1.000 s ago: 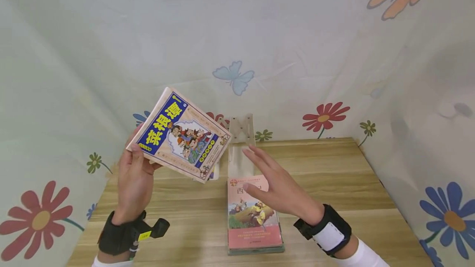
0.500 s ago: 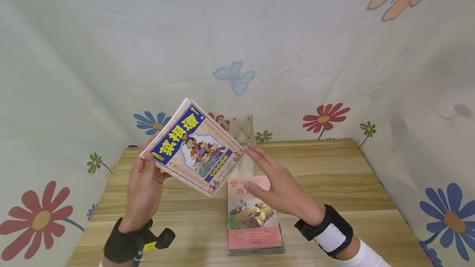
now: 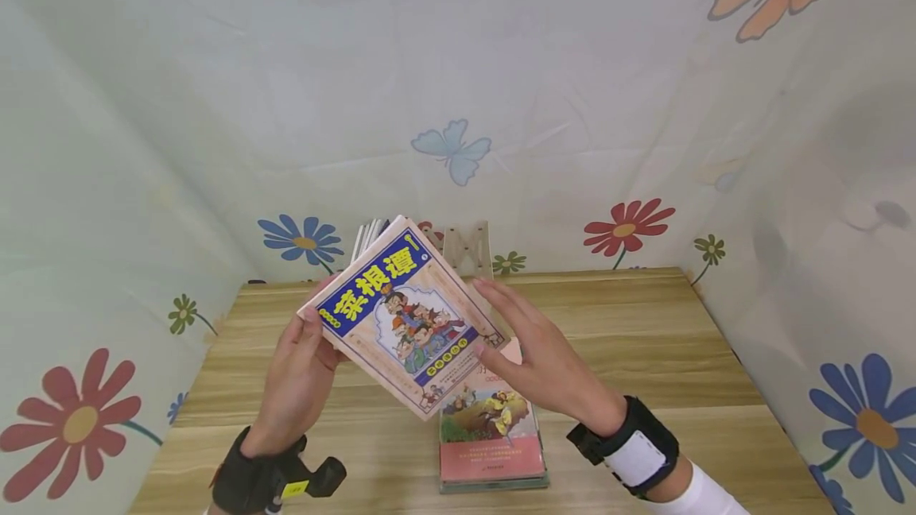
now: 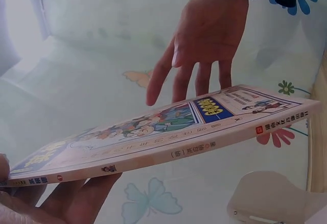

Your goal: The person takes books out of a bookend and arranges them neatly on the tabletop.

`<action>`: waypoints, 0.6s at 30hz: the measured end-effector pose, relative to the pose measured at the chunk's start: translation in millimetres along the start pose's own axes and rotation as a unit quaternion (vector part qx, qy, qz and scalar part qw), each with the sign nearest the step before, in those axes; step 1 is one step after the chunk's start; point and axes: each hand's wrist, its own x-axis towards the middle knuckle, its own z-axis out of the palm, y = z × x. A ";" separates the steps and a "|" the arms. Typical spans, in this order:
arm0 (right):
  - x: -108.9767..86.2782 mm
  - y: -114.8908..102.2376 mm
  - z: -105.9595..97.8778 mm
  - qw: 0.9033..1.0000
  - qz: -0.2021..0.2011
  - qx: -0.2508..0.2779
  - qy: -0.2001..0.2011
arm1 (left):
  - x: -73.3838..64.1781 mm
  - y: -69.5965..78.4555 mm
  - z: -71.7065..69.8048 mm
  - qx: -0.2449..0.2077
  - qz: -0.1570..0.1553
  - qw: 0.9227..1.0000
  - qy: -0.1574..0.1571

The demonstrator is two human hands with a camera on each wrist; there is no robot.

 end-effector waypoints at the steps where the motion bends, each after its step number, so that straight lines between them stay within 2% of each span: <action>1: 0.0 0.4 0.3 1.000 -0.001 0.003 -0.001 | -0.3 -0.9 -0.2 -0.005 -0.004 1.000 -0.003; 5: -0.7 -0.3 2.3 0.999 0.006 0.030 -0.012 | -1.9 -3.7 -1.9 -0.032 -0.012 0.999 -0.018; 8: -1.1 -7.9 2.2 0.997 0.026 0.070 -0.021 | -2.6 -5.8 -2.4 -0.062 -0.016 0.997 -0.031; 11: -0.3 -21.4 -1.1 0.991 0.051 0.119 -0.032 | -3.8 -8.0 -2.1 -0.090 -0.027 0.995 -0.035; 18: -3.1 -21.5 2.0 0.974 0.079 0.206 -0.053 | -8.0 -14.7 -2.4 -0.126 -0.032 0.990 -0.052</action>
